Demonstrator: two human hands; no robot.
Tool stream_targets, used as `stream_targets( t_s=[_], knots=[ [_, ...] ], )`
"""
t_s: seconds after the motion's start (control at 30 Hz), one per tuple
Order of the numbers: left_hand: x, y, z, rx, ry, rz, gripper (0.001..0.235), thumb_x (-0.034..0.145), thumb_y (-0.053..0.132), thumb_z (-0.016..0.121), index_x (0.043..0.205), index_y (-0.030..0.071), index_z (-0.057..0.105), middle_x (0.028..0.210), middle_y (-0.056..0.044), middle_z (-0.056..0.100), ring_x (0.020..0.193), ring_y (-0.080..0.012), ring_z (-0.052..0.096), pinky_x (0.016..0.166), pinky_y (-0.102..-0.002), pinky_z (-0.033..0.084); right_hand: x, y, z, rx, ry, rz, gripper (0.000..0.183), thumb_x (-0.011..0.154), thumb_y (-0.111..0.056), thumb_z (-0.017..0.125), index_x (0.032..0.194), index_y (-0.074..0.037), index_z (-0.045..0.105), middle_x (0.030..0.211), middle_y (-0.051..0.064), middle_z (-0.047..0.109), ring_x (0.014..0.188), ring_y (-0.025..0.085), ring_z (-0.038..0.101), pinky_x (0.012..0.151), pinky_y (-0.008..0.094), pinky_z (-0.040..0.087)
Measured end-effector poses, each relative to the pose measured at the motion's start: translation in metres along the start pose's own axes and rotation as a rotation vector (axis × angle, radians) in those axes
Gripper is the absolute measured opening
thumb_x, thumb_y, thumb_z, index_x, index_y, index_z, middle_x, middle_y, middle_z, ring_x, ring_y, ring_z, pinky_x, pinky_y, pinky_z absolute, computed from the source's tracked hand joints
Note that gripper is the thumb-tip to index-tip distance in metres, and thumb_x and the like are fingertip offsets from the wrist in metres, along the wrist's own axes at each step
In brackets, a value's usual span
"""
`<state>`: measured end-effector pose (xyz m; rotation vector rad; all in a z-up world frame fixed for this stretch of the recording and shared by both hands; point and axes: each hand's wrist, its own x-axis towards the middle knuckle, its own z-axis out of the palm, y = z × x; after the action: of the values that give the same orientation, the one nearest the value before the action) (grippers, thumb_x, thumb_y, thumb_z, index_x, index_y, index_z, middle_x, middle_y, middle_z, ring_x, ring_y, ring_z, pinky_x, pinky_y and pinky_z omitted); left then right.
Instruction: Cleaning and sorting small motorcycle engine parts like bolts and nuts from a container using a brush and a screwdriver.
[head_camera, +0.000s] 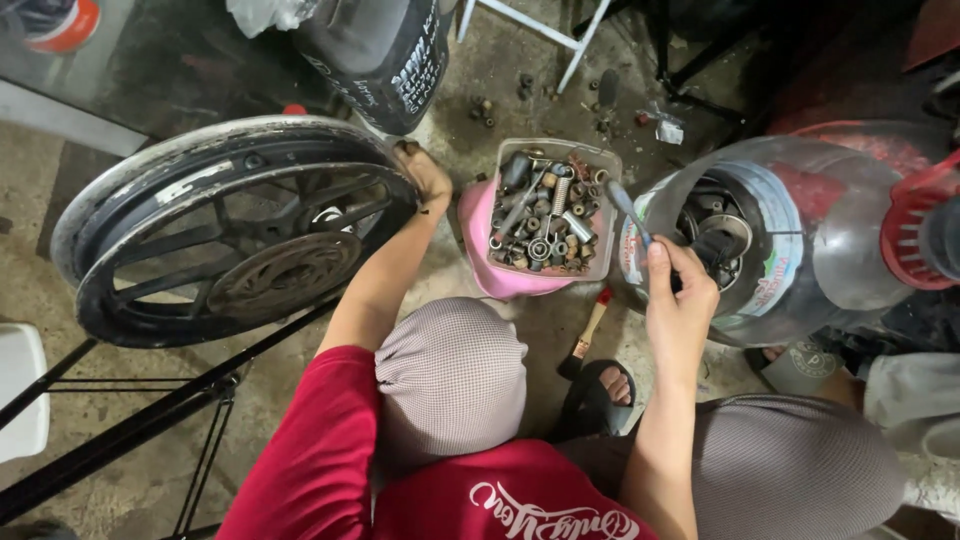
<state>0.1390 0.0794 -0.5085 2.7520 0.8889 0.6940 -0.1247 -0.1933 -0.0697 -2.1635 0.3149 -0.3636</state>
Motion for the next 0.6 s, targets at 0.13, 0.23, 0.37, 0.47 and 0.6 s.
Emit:
stream_targets(
  t_s=[0.13,0.23,0.37,0.47,0.6],
  knots=[
    [0.01,0.025,-0.077,-0.472,-0.48,-0.146,0.054,0.083,0.002,0.081,0.13,0.004,0.054,0.136,-0.022,0.053,0.122,-0.0413,0.063,0.106,-0.044,0.051,0.002,-0.011,0.001,0.004,-0.001,-0.005,0.021,0.111,-0.016,0.063,0.118,-0.001,0.076,0.088,0.017,0.068,0.091,0.023,0.064,0.091,0.04,0.049],
    [0.015,0.041,-0.114,-0.536,-0.578,-0.197,0.038,0.089,-0.005,0.07,0.126,-0.002,0.061,0.134,-0.027,0.056,0.123,-0.0435,0.063,0.106,-0.044,0.053,0.002,-0.017,0.003,0.03,-0.009,-0.004,0.022,0.111,-0.016,0.062,0.118,0.0,0.075,0.089,0.018,0.068,0.091,0.025,0.065,0.092,0.042,0.05],
    [0.036,0.024,-0.047,-0.917,-0.689,-0.68,0.057,0.106,0.055,0.049,0.136,0.01,0.065,0.131,-0.015,0.068,0.119,-0.0261,0.067,0.107,-0.044,0.043,0.001,-0.013,0.002,0.04,-0.008,0.011,0.022,0.111,-0.019,0.062,0.116,-0.003,0.076,0.088,0.013,0.069,0.092,0.021,0.065,0.092,0.039,0.05],
    [0.017,0.023,-0.06,-0.332,-0.678,0.154,0.041,0.101,0.006,0.064,0.141,0.014,0.059,0.144,-0.024,0.053,0.138,-0.0377,0.054,0.112,-0.05,0.047,-0.001,-0.015,0.0,0.021,0.016,0.038,0.023,0.111,-0.019,0.063,0.116,0.0,0.075,0.089,0.017,0.069,0.093,0.024,0.067,0.092,0.042,0.051],
    [0.024,0.039,-0.117,-0.263,-0.643,0.31,0.039,0.101,0.002,0.061,0.139,0.011,0.06,0.141,-0.024,0.052,0.135,-0.0375,0.052,0.111,-0.047,0.049,-0.003,-0.012,-0.003,-0.001,-0.002,0.043,0.023,0.111,-0.02,0.063,0.117,-0.002,0.076,0.088,0.014,0.068,0.093,0.024,0.067,0.092,0.041,0.051]
  ],
)
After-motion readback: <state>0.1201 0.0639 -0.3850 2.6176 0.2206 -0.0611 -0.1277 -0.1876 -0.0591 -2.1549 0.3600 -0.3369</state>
